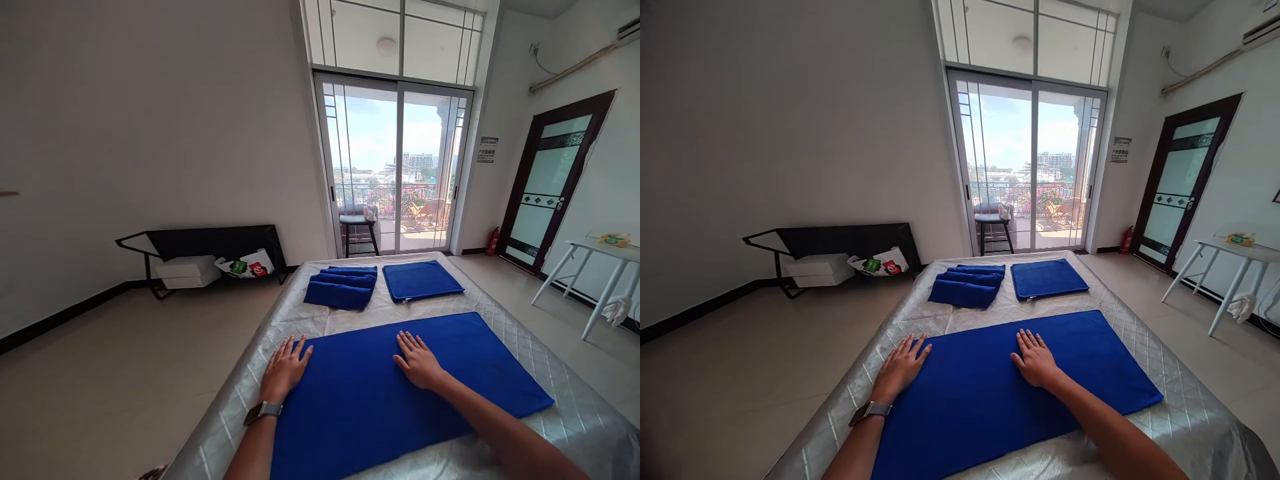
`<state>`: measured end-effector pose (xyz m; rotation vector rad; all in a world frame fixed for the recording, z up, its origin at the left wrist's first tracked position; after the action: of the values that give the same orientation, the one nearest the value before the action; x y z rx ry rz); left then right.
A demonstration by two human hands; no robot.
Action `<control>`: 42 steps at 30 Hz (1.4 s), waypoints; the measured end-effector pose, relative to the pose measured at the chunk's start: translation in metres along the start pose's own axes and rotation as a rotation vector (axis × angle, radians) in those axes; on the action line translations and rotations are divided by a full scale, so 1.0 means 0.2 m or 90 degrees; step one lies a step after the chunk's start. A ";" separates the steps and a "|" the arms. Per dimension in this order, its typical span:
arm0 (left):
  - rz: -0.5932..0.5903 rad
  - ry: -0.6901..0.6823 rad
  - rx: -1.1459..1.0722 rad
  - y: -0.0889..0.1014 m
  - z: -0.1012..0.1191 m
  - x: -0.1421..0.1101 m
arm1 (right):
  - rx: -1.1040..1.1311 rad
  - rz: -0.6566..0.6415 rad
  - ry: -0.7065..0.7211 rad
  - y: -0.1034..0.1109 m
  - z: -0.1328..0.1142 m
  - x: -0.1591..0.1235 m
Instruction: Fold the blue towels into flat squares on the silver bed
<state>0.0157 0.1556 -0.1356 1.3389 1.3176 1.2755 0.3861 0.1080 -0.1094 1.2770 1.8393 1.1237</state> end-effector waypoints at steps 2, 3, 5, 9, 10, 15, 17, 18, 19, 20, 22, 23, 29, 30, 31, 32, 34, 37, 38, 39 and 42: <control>0.008 -0.001 0.002 -0.01 0.00 0.00 | -0.021 0.011 -0.047 0.07 0.16 -0.04; 0.012 0.001 0.002 -0.01 0.00 0.00 | -0.037 0.020 -0.078 0.11 0.25 -0.07; 0.022 0.002 0.000 -0.02 0.00 0.01 | -0.070 0.043 -0.150 0.22 0.45 -0.12; 0.042 0.000 -0.007 -0.04 -0.01 0.01 | -0.110 0.107 -0.308 0.42 0.83 -0.23; 0.042 -0.001 -0.006 -0.05 -0.01 0.01 | -0.114 0.116 -0.345 0.46 0.90 -0.26; 0.024 0.007 -0.010 -0.02 0.00 0.00 | -0.161 0.172 -0.386 0.55 0.89 -0.25; 0.011 0.018 -0.015 0.00 0.01 0.00 | -0.174 0.181 -0.315 0.51 0.72 -0.16; 0.005 0.020 -0.021 0.01 0.02 0.00 | -0.175 0.173 -0.279 0.46 0.61 -0.11; 0.001 0.021 -0.028 0.02 0.02 -0.01 | -0.169 0.158 -0.236 0.40 0.49 -0.05; -0.001 0.020 -0.037 0.03 0.02 -0.01 | -0.140 0.138 -0.173 0.34 0.36 0.01; -0.006 0.015 -0.051 0.04 0.02 -0.01 | -0.089 0.085 -0.055 0.20 0.13 0.11; -0.006 0.012 -0.055 0.04 0.01 -0.02 | -0.065 0.058 -0.011 0.14 0.04 0.15; 0.019 0.007 -0.058 0.01 0.00 -0.01 | -0.006 -0.015 0.019 0.02 -0.04 0.20; 0.020 0.009 -0.056 0.01 0.00 -0.01 | -0.014 -0.009 0.003 0.04 0.02 0.18; 0.020 0.011 -0.054 0.01 0.00 -0.01 | -0.025 0.000 -0.018 0.07 0.09 0.17; 0.019 0.011 -0.049 0.00 0.00 0.00 | -0.039 0.009 -0.043 0.11 0.18 0.14; 0.014 0.007 -0.037 0.00 0.00 0.00 | -0.073 0.029 -0.109 0.21 0.37 0.09; 0.008 0.008 -0.026 -0.01 0.00 0.00 | -0.122 0.059 -0.230 0.37 0.66 0.02; 0.010 0.009 -0.026 -0.01 0.00 0.01 | -0.132 0.070 -0.264 0.41 0.74 0.00; 0.011 0.012 -0.025 -0.01 0.00 0.01 | -0.137 0.081 -0.292 0.45 0.81 -0.03; 0.001 0.020 -0.018 -0.01 0.00 0.01 | -0.138 0.100 -0.336 0.53 0.93 -0.08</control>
<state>0.0157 0.1579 -0.1382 1.3059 1.3160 1.3159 0.5930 0.1657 -0.0967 1.4381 1.2165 0.9192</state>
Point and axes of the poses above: each hand's wrist, its own x-axis towards the middle knuckle, its own y-axis out of the back of the hand, z = x × y, the point moved 1 cm from there along x, towards the middle knuckle, and after that the axes turned 10 degrees about x, right-handed, at the moved point
